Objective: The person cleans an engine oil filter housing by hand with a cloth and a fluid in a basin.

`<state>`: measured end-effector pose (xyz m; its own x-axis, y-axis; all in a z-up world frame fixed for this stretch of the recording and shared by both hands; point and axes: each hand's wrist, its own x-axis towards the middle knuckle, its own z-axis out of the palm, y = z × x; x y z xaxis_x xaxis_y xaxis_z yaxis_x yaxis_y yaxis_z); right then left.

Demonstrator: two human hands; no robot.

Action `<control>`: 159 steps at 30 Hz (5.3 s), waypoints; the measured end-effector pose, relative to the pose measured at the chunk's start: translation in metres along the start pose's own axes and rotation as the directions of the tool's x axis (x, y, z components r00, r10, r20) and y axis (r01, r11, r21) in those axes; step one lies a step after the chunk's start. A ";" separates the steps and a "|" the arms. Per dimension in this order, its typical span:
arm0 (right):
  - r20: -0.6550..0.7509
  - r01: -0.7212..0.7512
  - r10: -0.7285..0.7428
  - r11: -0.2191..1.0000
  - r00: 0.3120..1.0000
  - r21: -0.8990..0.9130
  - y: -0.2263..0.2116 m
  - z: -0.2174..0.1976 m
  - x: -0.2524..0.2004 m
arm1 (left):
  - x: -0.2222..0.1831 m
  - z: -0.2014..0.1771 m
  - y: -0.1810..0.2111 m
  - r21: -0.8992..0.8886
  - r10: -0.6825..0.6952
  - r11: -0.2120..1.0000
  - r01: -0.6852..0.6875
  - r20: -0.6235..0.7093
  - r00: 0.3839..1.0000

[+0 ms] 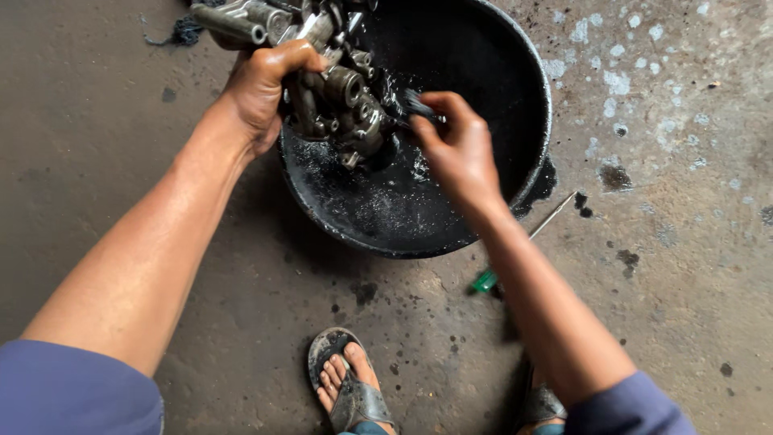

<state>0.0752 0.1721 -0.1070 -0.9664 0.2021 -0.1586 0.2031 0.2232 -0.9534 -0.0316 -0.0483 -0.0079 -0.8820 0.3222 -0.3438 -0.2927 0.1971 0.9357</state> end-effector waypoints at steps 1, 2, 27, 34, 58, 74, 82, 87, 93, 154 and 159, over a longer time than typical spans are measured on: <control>-0.040 0.110 -0.105 0.982 0.994 0.156 -0.006 0.011 -0.001 | 0.000 0.000 -0.002 0.003 -0.001 1.000 0.001 0.000 1.000; -0.041 0.109 -0.104 0.981 0.994 0.159 -0.011 0.023 0.005 | -0.002 0.000 -0.004 0.033 0.010 0.999 -0.010 -0.014 1.000; 0.108 0.502 -0.527 0.701 0.843 -0.507 0.066 -0.001 0.046 | -0.010 0.003 -0.011 0.102 0.055 0.993 -0.058 0.031 0.998; 0.272 0.186 -0.060 0.864 0.960 -0.468 0.061 -0.009 0.042 | -0.009 -0.003 -0.017 0.051 0.106 0.993 -0.108 0.040 0.994; -0.165 0.571 -0.554 0.817 0.816 0.077 -0.028 0.042 0.027 | -0.010 -0.003 -0.022 0.081 0.091 0.992 -0.094 0.040 0.995; -0.273 0.271 -0.147 0.822 0.951 0.502 -0.049 0.045 0.028 | -0.026 0.020 -0.016 0.196 0.057 0.979 -0.061 0.026 0.998; -0.089 0.194 -0.173 0.911 0.981 0.363 -0.031 0.023 0.030 | -0.024 0.025 -0.031 0.157 0.120 0.979 -0.130 0.075 0.990; -0.315 0.267 -0.146 0.885 0.938 0.383 -0.028 0.030 0.050 | -0.018 0.041 -0.035 0.134 0.397 0.904 -0.406 0.089 0.913; -0.313 0.355 -0.230 0.823 0.922 0.443 -0.015 0.045 0.010 | -0.018 0.025 -0.037 0.157 0.167 0.973 -0.167 0.017 0.986; 0.113 0.654 -0.644 0.737 0.756 -0.173 -0.046 -0.027 0.043 | -0.030 0.031 -0.042 0.330 0.278 0.890 -0.315 0.153 0.948; 0.208 0.397 -0.360 0.901 0.909 -0.176 -0.067 -0.041 0.068 | -0.029 0.034 -0.040 0.231 0.261 0.922 -0.311 0.223 0.939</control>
<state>0.0026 0.2096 -0.0433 -0.9848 -0.0951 0.1453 -0.1727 0.4492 -0.8766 0.0187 -0.0339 -0.0380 -0.8224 0.5606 -0.0964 0.0895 0.2950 0.9513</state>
